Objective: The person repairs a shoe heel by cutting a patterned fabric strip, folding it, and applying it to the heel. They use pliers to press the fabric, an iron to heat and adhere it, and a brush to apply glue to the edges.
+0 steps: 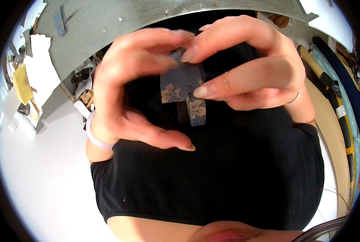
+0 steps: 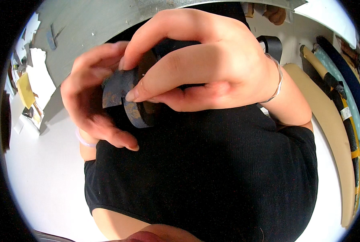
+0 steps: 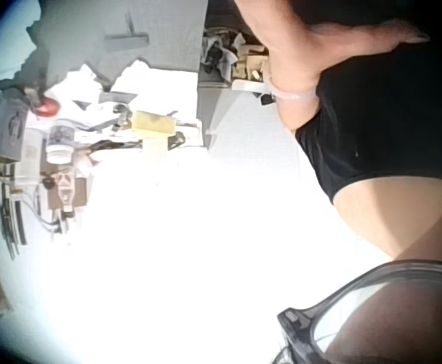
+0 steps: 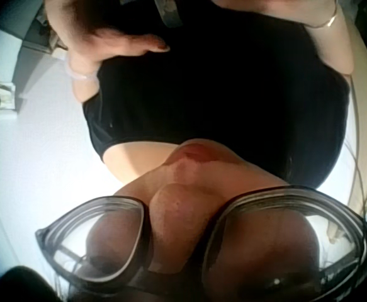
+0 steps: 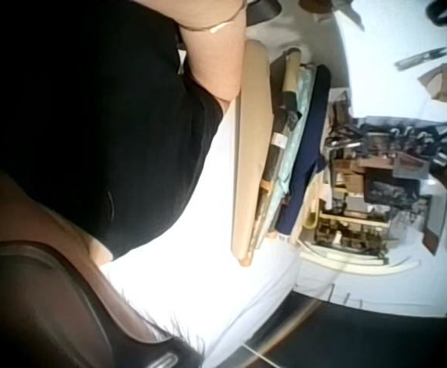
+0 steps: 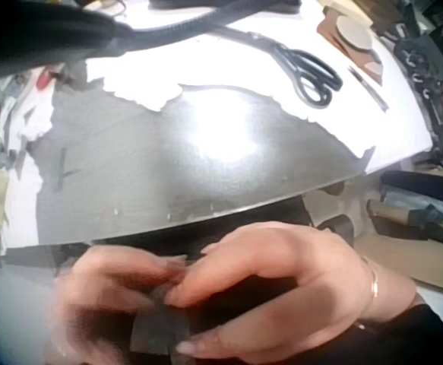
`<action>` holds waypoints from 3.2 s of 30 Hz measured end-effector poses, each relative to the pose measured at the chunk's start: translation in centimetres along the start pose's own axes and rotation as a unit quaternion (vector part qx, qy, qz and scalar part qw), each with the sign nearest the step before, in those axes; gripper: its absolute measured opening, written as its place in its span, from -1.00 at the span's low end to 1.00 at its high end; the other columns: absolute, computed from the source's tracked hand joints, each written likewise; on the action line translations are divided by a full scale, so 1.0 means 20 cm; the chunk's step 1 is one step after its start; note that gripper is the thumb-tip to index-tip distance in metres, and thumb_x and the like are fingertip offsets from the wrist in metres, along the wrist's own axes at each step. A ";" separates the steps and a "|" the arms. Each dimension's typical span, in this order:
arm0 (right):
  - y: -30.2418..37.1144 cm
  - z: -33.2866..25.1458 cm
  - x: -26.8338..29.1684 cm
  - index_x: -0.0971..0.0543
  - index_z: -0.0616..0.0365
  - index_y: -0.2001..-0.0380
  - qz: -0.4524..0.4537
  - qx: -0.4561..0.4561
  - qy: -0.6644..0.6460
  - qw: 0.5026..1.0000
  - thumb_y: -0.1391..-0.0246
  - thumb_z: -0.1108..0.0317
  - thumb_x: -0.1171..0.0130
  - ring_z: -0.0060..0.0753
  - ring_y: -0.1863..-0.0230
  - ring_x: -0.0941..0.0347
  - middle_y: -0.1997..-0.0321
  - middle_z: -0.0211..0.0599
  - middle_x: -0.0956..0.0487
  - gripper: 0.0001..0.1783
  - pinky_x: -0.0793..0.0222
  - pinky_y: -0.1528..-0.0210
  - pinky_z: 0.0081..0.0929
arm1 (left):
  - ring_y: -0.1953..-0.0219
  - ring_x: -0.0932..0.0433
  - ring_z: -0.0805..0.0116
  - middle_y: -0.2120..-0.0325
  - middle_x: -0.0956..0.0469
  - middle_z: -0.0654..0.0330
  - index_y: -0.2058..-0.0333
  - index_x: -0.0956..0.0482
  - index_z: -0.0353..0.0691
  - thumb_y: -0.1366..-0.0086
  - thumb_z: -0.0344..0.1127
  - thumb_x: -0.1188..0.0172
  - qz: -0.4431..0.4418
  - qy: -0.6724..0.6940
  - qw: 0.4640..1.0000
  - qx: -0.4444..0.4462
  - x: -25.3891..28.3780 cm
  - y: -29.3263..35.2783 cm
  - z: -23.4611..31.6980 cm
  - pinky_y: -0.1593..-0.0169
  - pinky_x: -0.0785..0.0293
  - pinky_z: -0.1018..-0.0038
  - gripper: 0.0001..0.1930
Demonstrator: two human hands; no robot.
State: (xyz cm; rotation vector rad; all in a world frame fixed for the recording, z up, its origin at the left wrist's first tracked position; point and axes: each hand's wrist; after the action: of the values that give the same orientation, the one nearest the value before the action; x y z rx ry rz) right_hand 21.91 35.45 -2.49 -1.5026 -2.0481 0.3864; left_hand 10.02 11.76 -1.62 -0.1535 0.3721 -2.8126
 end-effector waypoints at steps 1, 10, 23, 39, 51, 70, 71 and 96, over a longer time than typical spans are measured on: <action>0.00 -0.01 -0.01 -0.68 0.14 0.23 0.008 -0.018 -0.009 1.000 0.21 0.50 -0.34 0.02 0.00 -0.57 -0.04 0.18 -0.54 -0.66 -0.48 -0.11 -0.15 | -0.13 -0.47 -0.22 -0.15 -0.29 -0.40 -0.14 -0.30 -0.31 0.39 0.00 -0.73 0.021 0.008 1.000 0.017 -0.01 0.01 0.00 -0.16 -0.47 0.05 0.11; 0.02 0.13 -0.05 -0.70 0.05 0.22 0.014 0.109 0.092 0.990 0.26 0.45 -0.37 -0.03 -0.09 -0.53 -0.04 0.05 -0.59 -0.61 -0.45 -0.03 -0.28 | -0.26 -0.37 0.15 -0.21 -0.35 0.00 -0.34 -0.10 -0.36 0.54 -0.17 -0.72 -0.007 0.040 0.974 0.223 -0.08 0.08 0.03 -0.34 -0.22 0.24 0.39; -0.22 -0.09 0.01 -0.71 0.07 0.20 -0.029 -0.029 -0.001 0.999 0.14 0.54 -0.35 -0.18 0.07 -0.57 0.03 -0.11 -0.61 -0.67 -0.28 -0.15 -0.22 | -0.09 -0.52 0.23 -0.01 -0.54 0.10 -0.15 -0.43 -0.28 0.54 -0.27 -0.59 -0.051 0.191 0.968 0.156 0.00 0.06 0.08 -0.22 -0.37 0.37 0.07; -0.19 -0.05 -0.15 -0.71 0.21 0.25 0.054 -0.093 -0.103 0.989 0.13 0.67 -0.33 -0.32 0.30 -0.56 0.19 -0.15 -0.56 -0.70 -0.47 0.27 -0.53 | -0.06 -0.54 -0.07 -0.06 -0.44 -0.17 0.05 -0.60 -0.30 0.06 0.25 -0.47 0.157 -0.111 0.978 -0.079 -0.02 0.17 0.10 -0.18 -0.43 0.05 -0.23; -0.19 0.00 -0.17 -0.68 0.24 0.22 0.053 -0.062 -0.092 0.992 0.14 0.68 -0.34 -0.33 0.31 -0.56 0.18 -0.10 -0.56 -0.68 -0.46 0.31 -0.55 | 0.15 -0.60 -0.09 0.19 -0.53 -0.10 0.27 -0.55 -0.36 -0.20 0.38 -0.18 0.076 -0.353 0.930 -0.070 0.05 0.15 0.18 -0.10 -0.44 -0.10 -0.28; -0.21 -0.01 -0.14 -0.66 0.17 0.24 0.030 -0.079 -0.068 0.994 0.22 0.70 -0.39 -0.36 0.31 -0.54 0.19 -0.17 -0.56 -0.62 -0.42 0.34 -0.54 | 0.26 -0.61 0.18 0.26 -0.55 0.07 0.16 -0.67 -0.29 0.03 -0.15 -0.54 0.187 -0.114 0.975 -0.029 -0.02 0.18 0.10 0.20 -0.58 0.41 -0.52; -0.22 -0.01 -0.14 -0.66 0.17 0.24 0.024 -0.078 -0.066 0.994 0.22 0.69 -0.39 -0.36 0.31 -0.54 0.19 -0.17 -0.56 -0.62 -0.42 0.34 -0.54 | 0.26 -0.60 0.17 0.27 -0.55 0.05 0.16 -0.65 -0.30 0.01 -0.18 -0.53 0.180 -0.117 0.977 -0.007 -0.03 0.18 0.13 0.20 -0.57 0.40 -0.53; -0.31 -0.09 -0.12 -0.67 0.17 0.10 0.059 -0.280 -0.104 0.952 -0.06 0.59 -0.29 -0.59 0.19 -0.44 0.16 -0.40 -0.60 -0.70 -0.35 0.07 -0.60 | 0.12 -0.61 0.52 0.18 -0.58 0.19 0.00 -0.57 -0.48 -0.27 -0.64 -0.23 0.254 0.175 0.880 0.363 0.04 0.04 0.36 0.11 -0.49 0.71 -0.69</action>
State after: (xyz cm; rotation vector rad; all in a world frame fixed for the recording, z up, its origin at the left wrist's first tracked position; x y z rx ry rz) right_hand 18.71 31.09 1.59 -1.9927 -2.3686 -0.0058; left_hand 10.44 8.97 5.12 0.5408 -0.5146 -2.2486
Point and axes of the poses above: each hand's wrist, its own y-axis away from the middle knuckle, its own x-axis out of the back of the hand, z = x × y
